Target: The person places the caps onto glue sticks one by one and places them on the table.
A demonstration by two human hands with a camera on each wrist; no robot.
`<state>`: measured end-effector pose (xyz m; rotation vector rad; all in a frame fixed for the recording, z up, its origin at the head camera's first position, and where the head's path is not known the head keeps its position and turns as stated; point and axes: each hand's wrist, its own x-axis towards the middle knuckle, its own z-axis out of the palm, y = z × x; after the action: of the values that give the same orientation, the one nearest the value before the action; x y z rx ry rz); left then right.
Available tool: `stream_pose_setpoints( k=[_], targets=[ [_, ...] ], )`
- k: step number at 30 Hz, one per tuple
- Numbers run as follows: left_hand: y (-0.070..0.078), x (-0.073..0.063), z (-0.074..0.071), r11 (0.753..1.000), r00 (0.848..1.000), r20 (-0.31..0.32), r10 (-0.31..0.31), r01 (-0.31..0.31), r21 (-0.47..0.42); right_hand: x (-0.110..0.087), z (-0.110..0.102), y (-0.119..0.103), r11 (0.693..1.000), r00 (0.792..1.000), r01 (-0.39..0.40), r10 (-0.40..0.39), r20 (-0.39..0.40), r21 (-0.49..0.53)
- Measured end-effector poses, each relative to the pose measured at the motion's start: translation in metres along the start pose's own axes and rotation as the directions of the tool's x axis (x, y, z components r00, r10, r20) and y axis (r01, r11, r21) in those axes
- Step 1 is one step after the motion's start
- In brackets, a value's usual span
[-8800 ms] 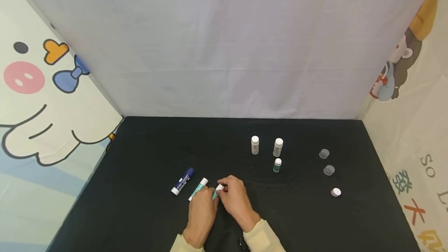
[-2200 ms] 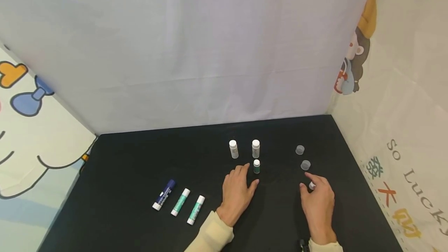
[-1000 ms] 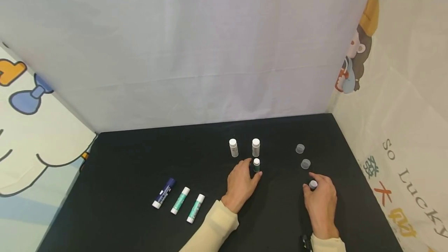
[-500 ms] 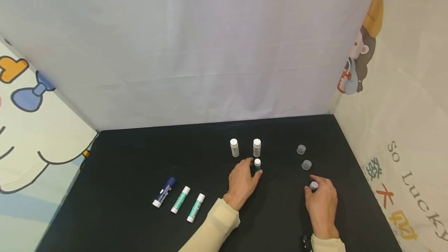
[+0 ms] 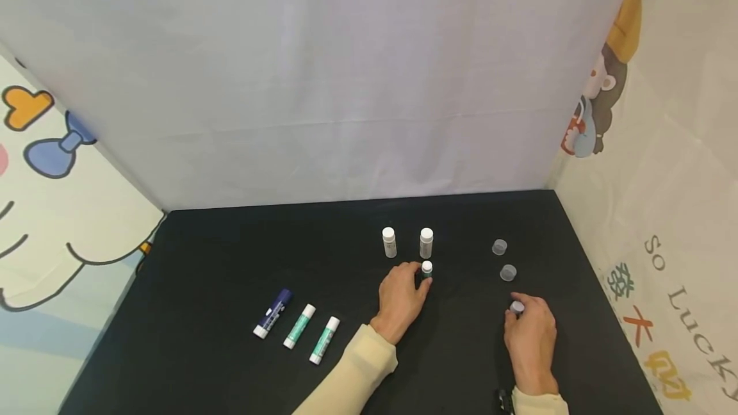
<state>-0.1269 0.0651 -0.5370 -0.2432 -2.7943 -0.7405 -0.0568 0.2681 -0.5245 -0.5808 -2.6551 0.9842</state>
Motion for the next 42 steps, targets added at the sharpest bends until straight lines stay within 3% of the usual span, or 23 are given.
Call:
stream_pose_setpoints(
  k=[19,27,42],
  targets=[
    [0.001,0.001,0.001,1.000,1.000,-0.004,0.017,-0.017,0.026,-0.003,-0.001,-0.001,1.000,1.000,0.020,-0.019,-0.025,0.003],
    [-0.002,-0.004,-0.004,1.000,0.999,0.023,0.026,-0.026,0.013,-0.002,-0.002,-0.002,0.998,0.998,-0.060,0.060,0.014,-0.001],
    [-0.012,-0.015,-0.014,0.993,0.999,0.038,0.019,-0.015,-0.120,-0.005,0.004,-0.011,0.999,0.999,-0.017,0.016,0.032,0.029]
  ],
)
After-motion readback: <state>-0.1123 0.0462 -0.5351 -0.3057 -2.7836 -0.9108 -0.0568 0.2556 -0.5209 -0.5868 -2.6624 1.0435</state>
